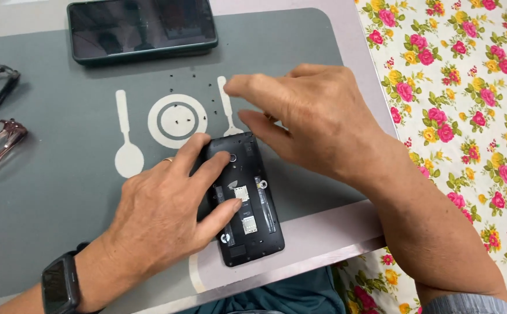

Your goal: The person uses a small screwdriver to remove screws from the back of a disassembled mobile phone. They place the screws on a gray silicone mat and continue to unscrew components from the phone's chassis.

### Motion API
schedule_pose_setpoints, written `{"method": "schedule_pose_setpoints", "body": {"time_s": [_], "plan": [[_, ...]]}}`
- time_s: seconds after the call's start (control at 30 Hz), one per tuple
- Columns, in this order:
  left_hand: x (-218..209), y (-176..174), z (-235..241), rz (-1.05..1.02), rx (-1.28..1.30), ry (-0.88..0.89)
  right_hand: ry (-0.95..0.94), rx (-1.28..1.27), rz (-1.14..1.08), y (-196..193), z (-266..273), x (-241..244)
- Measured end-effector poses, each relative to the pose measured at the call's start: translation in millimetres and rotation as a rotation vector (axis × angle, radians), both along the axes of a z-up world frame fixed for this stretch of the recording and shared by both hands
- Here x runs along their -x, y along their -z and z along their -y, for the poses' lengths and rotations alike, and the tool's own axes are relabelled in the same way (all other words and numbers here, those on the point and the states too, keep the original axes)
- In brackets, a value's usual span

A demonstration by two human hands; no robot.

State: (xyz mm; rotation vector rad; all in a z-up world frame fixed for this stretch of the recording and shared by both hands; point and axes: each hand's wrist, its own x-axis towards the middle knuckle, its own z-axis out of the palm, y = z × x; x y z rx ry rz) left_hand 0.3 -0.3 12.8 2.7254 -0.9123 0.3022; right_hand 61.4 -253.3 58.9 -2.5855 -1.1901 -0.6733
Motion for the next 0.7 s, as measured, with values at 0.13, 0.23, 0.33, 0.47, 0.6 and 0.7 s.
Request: {"method": "schedule_pose_setpoints", "body": {"time_s": [0.13, 0.23, 0.33, 0.47, 0.6, 0.7], "plan": [[-1, 2, 0, -0.017, -0.011, -0.004, -0.056, -0.036, -0.167, -13, -3, 5], [-1, 2, 0, -0.031, -0.029, -0.007, -0.181, -0.09, -0.342, -17, -5, 9], [-1, 2, 0, -0.017, -0.021, 0.001, -0.017, -0.041, -0.232, -10, -2, 7], [-2, 2, 0, -0.032, -0.032, -0.011, -0.067, -0.039, -0.265, -17, 0, 8], [-1, 1, 0, -0.009, -0.019, -0.007, 0.012, -0.006, -0.114, -5, -1, 5], [4, 0, -3, -0.003, 0.07, 0.042, 0.033, -0.021, -0.046, 0, -3, 2]]}}
